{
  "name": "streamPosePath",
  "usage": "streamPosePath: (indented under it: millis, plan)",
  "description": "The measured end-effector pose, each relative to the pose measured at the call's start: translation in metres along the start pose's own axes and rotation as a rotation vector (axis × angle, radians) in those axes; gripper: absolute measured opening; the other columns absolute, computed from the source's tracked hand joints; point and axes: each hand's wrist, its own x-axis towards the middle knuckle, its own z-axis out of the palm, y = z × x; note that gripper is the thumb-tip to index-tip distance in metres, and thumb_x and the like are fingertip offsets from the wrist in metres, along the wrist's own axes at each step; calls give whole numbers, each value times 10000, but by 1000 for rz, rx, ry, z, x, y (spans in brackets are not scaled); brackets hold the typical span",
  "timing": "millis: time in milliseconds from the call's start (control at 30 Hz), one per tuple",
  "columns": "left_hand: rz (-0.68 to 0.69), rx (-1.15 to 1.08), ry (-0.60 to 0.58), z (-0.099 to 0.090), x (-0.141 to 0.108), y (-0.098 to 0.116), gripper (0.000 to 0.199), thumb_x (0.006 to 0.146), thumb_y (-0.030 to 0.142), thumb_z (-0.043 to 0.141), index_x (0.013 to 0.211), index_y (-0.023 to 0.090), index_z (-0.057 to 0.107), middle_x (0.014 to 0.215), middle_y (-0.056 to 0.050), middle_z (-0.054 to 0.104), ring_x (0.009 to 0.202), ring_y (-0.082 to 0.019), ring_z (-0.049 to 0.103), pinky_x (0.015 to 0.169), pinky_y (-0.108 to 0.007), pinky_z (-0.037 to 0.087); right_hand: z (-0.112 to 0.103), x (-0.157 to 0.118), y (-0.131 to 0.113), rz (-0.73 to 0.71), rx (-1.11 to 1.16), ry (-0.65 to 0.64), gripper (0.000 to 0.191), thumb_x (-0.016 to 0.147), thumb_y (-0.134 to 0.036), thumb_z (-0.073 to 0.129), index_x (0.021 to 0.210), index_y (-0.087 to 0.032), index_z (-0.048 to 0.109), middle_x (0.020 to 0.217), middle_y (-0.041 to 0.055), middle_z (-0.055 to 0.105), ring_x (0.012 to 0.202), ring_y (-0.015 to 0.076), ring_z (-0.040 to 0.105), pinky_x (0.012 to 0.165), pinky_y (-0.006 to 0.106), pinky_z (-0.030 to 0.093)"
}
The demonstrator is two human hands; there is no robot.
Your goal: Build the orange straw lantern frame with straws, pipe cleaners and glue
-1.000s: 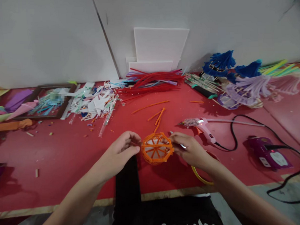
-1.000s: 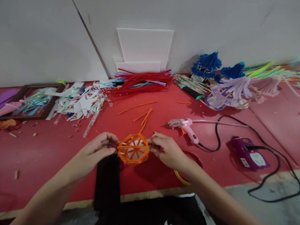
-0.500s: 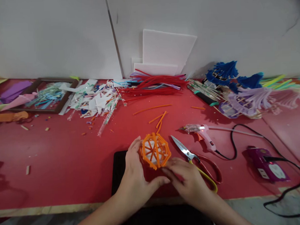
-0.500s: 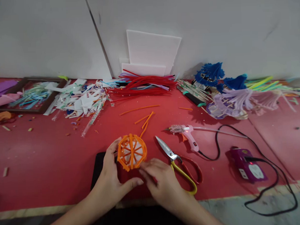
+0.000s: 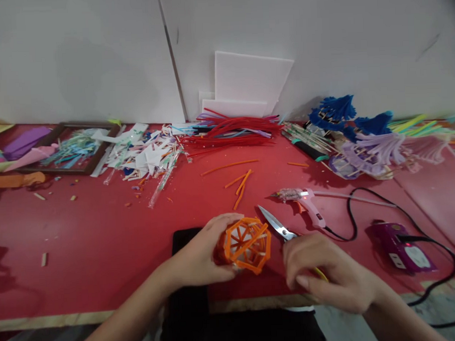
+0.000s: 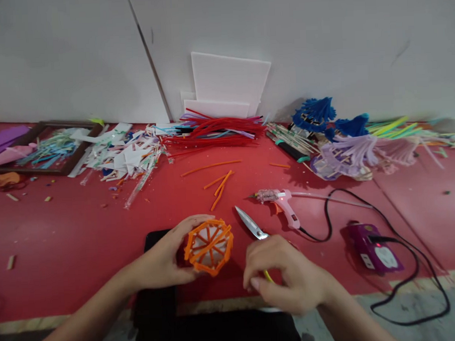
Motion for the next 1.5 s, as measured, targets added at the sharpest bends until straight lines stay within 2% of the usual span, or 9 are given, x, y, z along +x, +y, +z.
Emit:
streamPosePath:
  millis: [200,300,500,600,700,800,1033,1167,1500]
  plan:
    - [67,50,-151,-33,8,-3,719,757,146,629,1413,236,349,1510,-138,355,1441,-285,308,1179,-506,301,-5,22,4,460,157,411,235,859,-361,558,748,-190,675,683,35,681,548,122,559,505,243,425]
    - [60,69,-204,-36,8,-7,731,736,119,602,1411,227,344,1525,-146,316,1470,-301,236,1187,-536,252,6,35,8,523,313,423,294,830,-465,605,744,-186,646,636,-1,596,514,94,485,480,229,371]
    - [-80,-224,-311,-43,-2,-13,1013,667,125,547,1514,257,9,1600,-131,195,1480,-281,229,1173,-521,270,18,49,8,486,393,385,308,795,-469,642,692,-186,583,566,-50,466,475,72,405,435,223,289]
    - [-112,-321,-191,-52,6,-9,845,704,228,549,1481,254,219,1594,-79,230,1491,-281,187,1187,-521,223,21,53,7,463,406,415,299,779,-453,650,668,-191,561,555,-55,454,473,73,398,435,228,275]
    - [-162,-206,0,-57,25,4,451,859,327,471,1297,222,502,1448,-76,469,1379,-254,400,1160,-470,294,24,53,7,455,406,446,261,797,-441,621,715,-195,585,560,-53,464,468,80,397,439,234,285]
    - [-213,-16,44,-57,44,20,336,926,404,454,1140,186,592,1184,-88,652,1103,-222,604,989,-391,463,19,43,11,461,221,533,236,838,-426,566,816,-199,625,669,-10,577,531,107,475,504,250,373]
    - [-48,272,-43,-50,58,46,213,912,329,515,1035,185,613,1076,-55,661,1005,-201,595,925,-371,466,-28,-20,70,665,-693,901,418,756,-511,562,991,-170,618,964,141,635,816,260,584,751,426,487]
    - [-29,602,123,-42,46,69,173,920,251,468,885,166,614,972,-66,638,945,-239,555,903,-451,457,-40,-43,100,803,-695,780,521,712,-575,545,1008,-156,634,986,167,654,794,276,611,786,468,494]
    - [-48,763,121,-24,25,76,163,860,243,525,896,146,652,1222,-139,578,1137,-320,513,938,-522,488,-38,-39,116,730,-597,792,383,794,-570,505,814,-203,612,858,159,681,829,313,630,761,455,478]
